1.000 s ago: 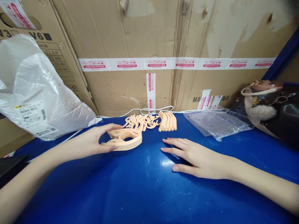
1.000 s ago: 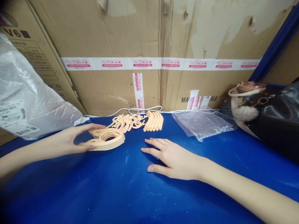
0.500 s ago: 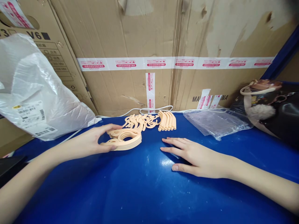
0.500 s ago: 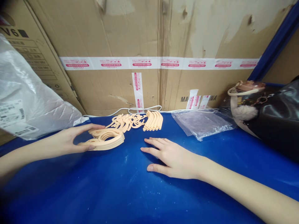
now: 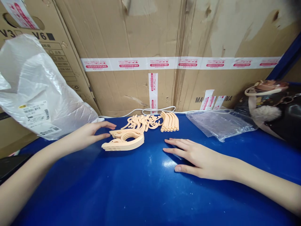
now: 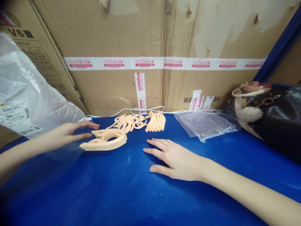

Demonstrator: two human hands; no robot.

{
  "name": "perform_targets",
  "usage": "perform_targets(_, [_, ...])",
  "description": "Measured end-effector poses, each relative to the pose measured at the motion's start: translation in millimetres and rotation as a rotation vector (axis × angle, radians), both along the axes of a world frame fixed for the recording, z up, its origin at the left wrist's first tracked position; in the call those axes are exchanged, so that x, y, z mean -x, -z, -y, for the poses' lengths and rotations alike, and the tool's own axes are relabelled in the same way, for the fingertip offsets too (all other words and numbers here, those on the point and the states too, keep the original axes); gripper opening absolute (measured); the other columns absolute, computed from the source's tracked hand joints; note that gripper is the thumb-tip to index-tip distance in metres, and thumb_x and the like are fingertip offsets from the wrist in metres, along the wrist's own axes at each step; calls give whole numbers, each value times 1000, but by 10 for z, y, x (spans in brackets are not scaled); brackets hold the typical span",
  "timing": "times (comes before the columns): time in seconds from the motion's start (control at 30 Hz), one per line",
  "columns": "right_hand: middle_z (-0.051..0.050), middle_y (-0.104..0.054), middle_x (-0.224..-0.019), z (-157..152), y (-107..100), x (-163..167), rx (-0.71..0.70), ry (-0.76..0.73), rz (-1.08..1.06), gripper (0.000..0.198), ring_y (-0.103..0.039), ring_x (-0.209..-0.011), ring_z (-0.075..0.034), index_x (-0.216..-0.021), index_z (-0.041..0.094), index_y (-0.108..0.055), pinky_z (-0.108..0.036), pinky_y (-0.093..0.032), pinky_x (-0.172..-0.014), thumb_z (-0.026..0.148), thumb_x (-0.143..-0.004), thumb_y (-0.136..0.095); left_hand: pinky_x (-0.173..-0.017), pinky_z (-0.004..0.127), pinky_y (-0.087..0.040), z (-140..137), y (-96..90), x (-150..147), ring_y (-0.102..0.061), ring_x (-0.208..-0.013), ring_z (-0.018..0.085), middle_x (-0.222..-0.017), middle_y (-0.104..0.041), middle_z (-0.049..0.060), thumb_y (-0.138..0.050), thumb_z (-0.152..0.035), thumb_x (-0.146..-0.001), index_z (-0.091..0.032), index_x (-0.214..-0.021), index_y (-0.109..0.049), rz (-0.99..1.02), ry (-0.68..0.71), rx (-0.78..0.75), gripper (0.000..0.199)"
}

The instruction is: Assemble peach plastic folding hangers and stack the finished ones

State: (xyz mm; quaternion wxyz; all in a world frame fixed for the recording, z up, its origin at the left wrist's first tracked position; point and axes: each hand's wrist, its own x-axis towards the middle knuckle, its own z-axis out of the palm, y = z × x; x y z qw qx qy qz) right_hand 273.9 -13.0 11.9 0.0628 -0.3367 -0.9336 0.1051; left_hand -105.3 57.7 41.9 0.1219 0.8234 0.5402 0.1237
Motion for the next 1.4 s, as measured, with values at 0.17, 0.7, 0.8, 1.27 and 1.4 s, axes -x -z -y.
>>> perform_targets(0.17, [-7, -27, -152, 2, 1, -6, 1, -3, 3, 57, -27, -137, -27, -142, 26, -37, -47, -26, -110, 53, -92, -40, -92, 32, -41, -17, 36, -8, -59, -104, 22, -115, -66, 2, -47, -49, -84, -21, -108, -62, 12, 46, 38, 40])
perform_targets(0.7, [-8, -27, -152, 2, 4, -8, 11, -8, -23, 56, -28, -137, -28, -142, 26, -38, -47, -27, -110, 52, -92, -42, -92, 34, -43, -63, 75, 29, -61, -102, 24, -114, -67, 6, -53, -50, -78, -18, -109, -61, 11, 38, -24, 46])
perform_targets(0.8, [-8, -27, -152, 5, -4, -6, 5, -6, -12, 57, -28, -137, -28, -142, 26, -38, -48, -27, -110, 52, -92, -42, -91, 33, -43, -30, 72, -30, -61, -102, 23, -115, -67, 4, -51, -47, -83, -19, -110, -61, -2, 61, -1, 40])
perform_targets(1.27, [-8, -26, -152, 3, -11, -5, 8, -4, 6, 57, -27, -137, -27, -142, 26, -37, -47, -26, -110, 53, -92, -40, -90, 34, -43, 0, 57, -55, -61, -102, 24, -115, -67, 5, -50, -38, -84, -18, -111, -61, -27, 67, -2, 35])
perform_targets(1.4, [-8, -27, -152, 5, -11, -4, 11, -4, -12, 57, -28, -137, -28, -142, 26, -37, -48, -27, -110, 52, -92, -42, -90, 33, -43, 3, 74, -85, -61, -102, 23, -114, -67, 5, -50, -38, -85, -17, -109, -61, -29, 73, -2, 33])
